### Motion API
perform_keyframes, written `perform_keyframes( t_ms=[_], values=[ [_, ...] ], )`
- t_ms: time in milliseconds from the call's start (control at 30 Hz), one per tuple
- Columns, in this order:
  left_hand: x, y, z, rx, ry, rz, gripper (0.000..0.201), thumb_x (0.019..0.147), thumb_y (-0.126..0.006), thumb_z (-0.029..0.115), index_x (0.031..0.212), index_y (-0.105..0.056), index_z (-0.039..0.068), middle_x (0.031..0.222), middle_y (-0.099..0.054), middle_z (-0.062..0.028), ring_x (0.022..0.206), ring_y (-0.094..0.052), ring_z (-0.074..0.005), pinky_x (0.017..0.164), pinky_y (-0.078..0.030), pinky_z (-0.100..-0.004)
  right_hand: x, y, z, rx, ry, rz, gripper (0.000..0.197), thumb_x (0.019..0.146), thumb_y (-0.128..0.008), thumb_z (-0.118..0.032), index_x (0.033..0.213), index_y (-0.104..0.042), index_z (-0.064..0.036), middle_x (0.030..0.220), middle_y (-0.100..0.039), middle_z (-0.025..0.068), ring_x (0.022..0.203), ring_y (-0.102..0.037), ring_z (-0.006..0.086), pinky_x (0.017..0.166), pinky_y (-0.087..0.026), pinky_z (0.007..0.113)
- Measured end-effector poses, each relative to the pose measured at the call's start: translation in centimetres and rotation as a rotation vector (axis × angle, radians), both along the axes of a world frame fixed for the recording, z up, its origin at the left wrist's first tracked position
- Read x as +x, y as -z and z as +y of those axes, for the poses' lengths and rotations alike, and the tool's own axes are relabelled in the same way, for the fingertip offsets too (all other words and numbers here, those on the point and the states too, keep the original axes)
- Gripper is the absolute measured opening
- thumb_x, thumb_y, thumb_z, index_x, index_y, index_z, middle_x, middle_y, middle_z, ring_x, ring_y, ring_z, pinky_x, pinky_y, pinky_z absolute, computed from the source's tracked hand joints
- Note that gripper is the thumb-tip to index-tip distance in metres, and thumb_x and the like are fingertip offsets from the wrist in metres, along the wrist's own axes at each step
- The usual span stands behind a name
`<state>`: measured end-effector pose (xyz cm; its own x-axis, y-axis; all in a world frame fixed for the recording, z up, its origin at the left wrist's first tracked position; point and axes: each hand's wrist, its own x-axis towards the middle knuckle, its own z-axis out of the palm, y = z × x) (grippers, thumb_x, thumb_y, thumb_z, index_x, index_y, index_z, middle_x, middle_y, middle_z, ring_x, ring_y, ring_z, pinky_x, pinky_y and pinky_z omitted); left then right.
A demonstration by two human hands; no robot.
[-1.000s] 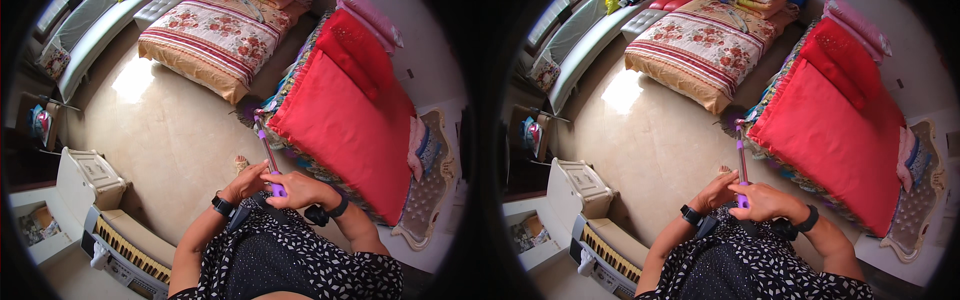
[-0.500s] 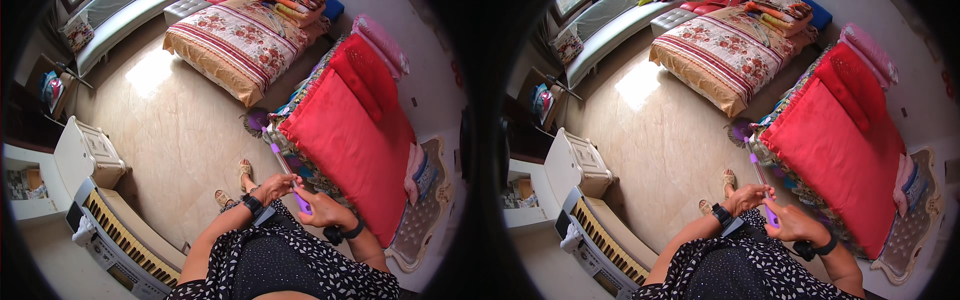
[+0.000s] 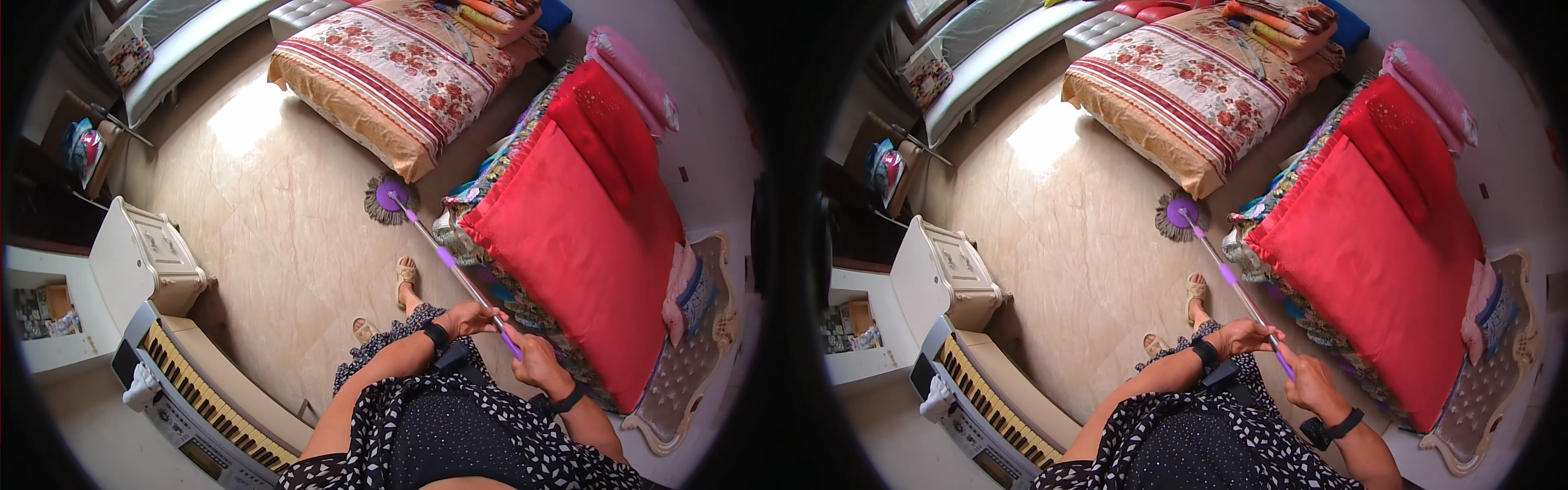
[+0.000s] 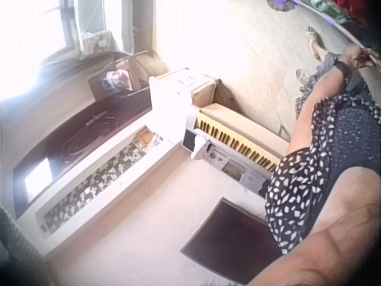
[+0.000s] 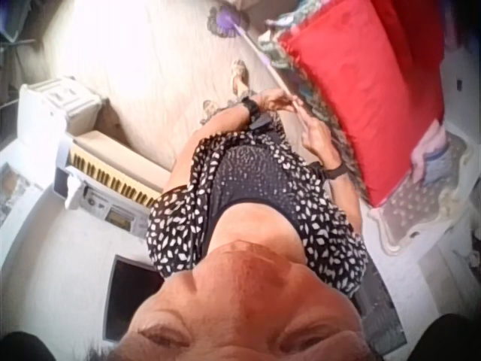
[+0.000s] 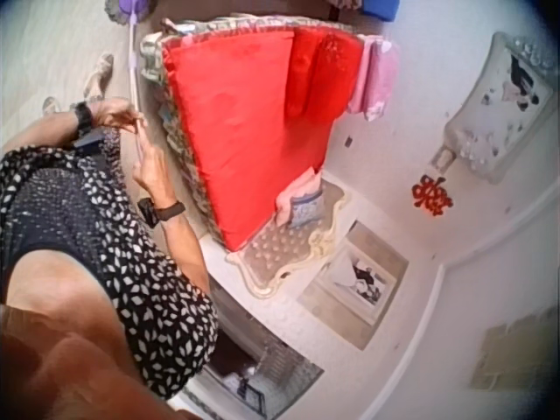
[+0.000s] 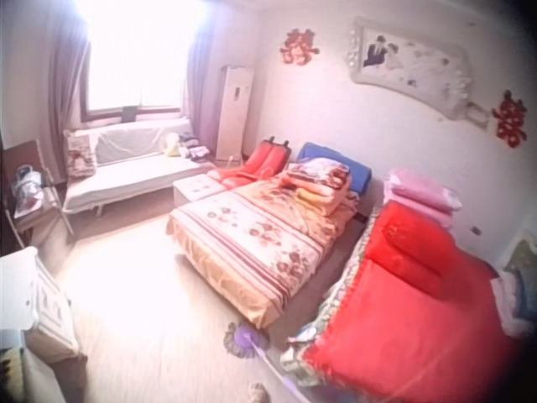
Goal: The recorder mops the floor across several rooms of an apartment using a purple mop.
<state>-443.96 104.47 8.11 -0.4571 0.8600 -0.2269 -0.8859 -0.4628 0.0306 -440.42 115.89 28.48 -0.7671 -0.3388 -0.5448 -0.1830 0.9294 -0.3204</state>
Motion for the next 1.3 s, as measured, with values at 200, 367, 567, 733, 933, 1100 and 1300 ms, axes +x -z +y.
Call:
perform_keyframes(
  t_ms=[200, 367, 567, 733, 933, 1100, 1300],
  values=[
    [-6.6, 3.6, -4.7, -0.178, -0.178, -0.022, 0.015, 0.087, -0.047, 0.012, 0.094, -0.053, 0.001, 0.094, -0.057, -0.0088, 0.09, -0.055, -0.02, 0.082, -0.044, -0.0343, -7.8, 6.7, -1.9, -0.169, -0.103, 0.059, 0.063, 0.06, -0.052, -0.002, 0.122, -0.043, -0.0104, 0.072, -0.054, 0.0195, 0.067, -0.054, 0.038, 0.061, -0.043, 0.043],
    [-12.3, 5.6, -11.2, -0.357, -0.439, -0.12, 0.013, 0.086, -0.048, 0.011, 0.094, -0.051, 0.002, 0.09, -0.057, -0.008, 0.086, -0.054, -0.0205, 0.079, -0.043, -0.0346, -15.6, 12.2, -7.6, -0.246, -0.224, 0.133, 0.062, 0.06, -0.053, -0.004, 0.121, -0.043, -0.0106, 0.074, -0.054, 0.0197, 0.068, -0.054, 0.0382, 0.059, -0.043, 0.046],
    [-17.8, 6.6, -18.2, -0.497, -0.828, -0.045, 0.029, 0.083, -0.051, 0.006, 0.109, -0.043, -0.001, 0.102, -0.053, -0.0119, 0.097, -0.052, -0.0219, 0.086, -0.043, -0.0372, -26.7, 19.5, -15.8, -0.4, -0.364, 0.213, 0.053, 0.061, -0.051, -0.005, 0.114, -0.046, -0.0089, 0.071, -0.054, 0.0234, 0.066, -0.053, 0.0411, 0.056, -0.042, 0.048],
    [-18.1, 2.1, -20.9, -0.674, -0.905, -0.176, 0.048, 0.083, -0.052, 0.011, 0.12, -0.026, -0.004, 0.115, -0.04, -0.0232, 0.106, -0.047, -0.0311, 0.091, -0.04, -0.0419, -33.7, 21.7, -20.2, -0.4, -0.414, 0.167, 0.051, 0.06, -0.052, -0.005, 0.111, -0.046, -0.0069, 0.076, -0.056, 0.023, 0.067, -0.054, 0.0401, 0.056, -0.043, 0.048],
    [-14.1, 5.5, -19.6, -0.686, -0.864, -0.407, 0.03, 0.085, -0.049, 0.018, 0.105, -0.039, -0.002, 0.108, -0.049, -0.0201, 0.105, -0.048, -0.0315, 0.091, -0.039, -0.0433, -30.4, 20.2, -18.4, -0.382, -0.575, 0.205, 0.049, 0.06, -0.057, -0.005, 0.107, -0.042, -0.0016, 0.076, -0.057, 0.0196, 0.072, -0.056, 0.0384, 0.059, -0.046, 0.046],
    [-13.5, 6.6, -15.0, -0.684, -0.608, -0.433, 0.044, 0.09, -0.038, 0.031, 0.109, -0.04, -0.009, 0.109, -0.049, -0.0208, 0.104, -0.049, -0.0313, 0.09, -0.039, -0.0421, -26.9, 15.9, -7.7, -0.414, -0.545, 0.125, 0.063, 0.061, -0.062, -0.008, 0.12, -0.039, -0.0103, 0.085, -0.053, 0.0166, 0.075, -0.053, 0.0354, 0.059, -0.043, 0.044],
    [-12.9, 8.4, -10.3, -0.49, -0.381, -0.23, 0.03, 0.091, -0.038, 0.03, 0.098, -0.042, 0.001, 0.102, -0.053, -0.0188, 0.097, -0.052, -0.032, 0.075, -0.049, -0.0435, -18.0, 6.4, -0.5, -0.239, -0.237, -0.024, 0.059, 0.062, -0.052, 0.0, 0.117, -0.05, -0.0188, 0.078, -0.05, 0.0153, 0.063, -0.051, 0.0341, 0.056, -0.041, 0.042]
  ],
)
